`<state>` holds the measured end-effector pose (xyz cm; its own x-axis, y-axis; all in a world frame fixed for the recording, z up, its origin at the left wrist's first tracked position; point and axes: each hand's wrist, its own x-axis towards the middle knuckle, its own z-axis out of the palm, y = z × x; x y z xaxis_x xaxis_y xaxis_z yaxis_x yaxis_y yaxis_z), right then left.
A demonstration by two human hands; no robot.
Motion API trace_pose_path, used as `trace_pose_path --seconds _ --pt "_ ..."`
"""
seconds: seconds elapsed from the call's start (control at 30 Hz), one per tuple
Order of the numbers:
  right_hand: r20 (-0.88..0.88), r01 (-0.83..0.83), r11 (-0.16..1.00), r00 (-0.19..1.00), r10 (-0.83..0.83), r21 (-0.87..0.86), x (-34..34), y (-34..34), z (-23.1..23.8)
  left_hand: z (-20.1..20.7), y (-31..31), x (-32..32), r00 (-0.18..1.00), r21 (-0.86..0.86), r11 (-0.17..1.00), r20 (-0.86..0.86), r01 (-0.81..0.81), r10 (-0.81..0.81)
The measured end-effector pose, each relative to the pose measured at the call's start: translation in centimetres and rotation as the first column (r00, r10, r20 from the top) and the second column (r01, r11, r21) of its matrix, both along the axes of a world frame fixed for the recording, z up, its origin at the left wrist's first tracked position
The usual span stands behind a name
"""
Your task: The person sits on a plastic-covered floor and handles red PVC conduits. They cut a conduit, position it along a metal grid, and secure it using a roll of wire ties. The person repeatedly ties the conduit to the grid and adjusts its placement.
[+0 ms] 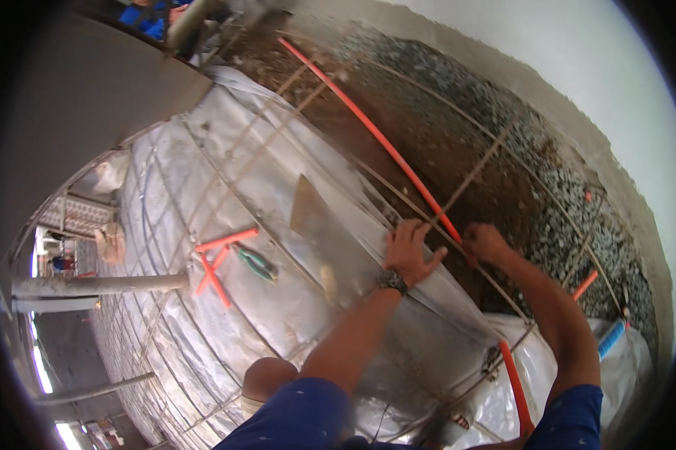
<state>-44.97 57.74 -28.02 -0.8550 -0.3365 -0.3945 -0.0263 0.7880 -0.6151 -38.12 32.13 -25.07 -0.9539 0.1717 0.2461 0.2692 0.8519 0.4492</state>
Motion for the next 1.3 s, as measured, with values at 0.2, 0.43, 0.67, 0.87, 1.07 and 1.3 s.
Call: trace_pose_path --seconds 0.2,0.43,0.67,0.87,1.07,1.3 --pt "0.170 0.024 0.999 0.985 -0.029 0.032 -1.4 -1.3 -0.6 0.4 -0.1 0.1 0.991 0.046 0.999 0.134 0.021 -0.027" --pt "0.048 -0.215 0.963 0.976 0.210 0.160 -1.0 0.3 -1.4 0.3 -0.1 0.1 0.986 0.043 0.999 0.163 0.027 -0.034" --pt "0.050 -0.159 0.981 0.987 0.154 0.115 1.8 2.5 -1.5 0.4 -0.1 0.2 0.998 0.023 1.000 0.066 0.000 -0.002" --pt "-0.023 -0.168 0.983 0.985 0.170 0.069 3.0 3.7 -2.1 0.0 -0.2 0.2 0.985 0.056 0.998 0.168 0.030 -0.039" --pt "-0.068 -0.223 0.974 0.972 0.224 0.032 2.8 4.1 -3.6 0.1 -0.1 0.2 0.987 0.054 0.998 0.156 0.031 -0.039" --pt "-0.067 -0.319 0.943 0.943 0.325 0.091 2.6 4.2 -3.6 0.5 0.0 0.2 0.999 0.040 0.999 0.047 0.018 -0.020"
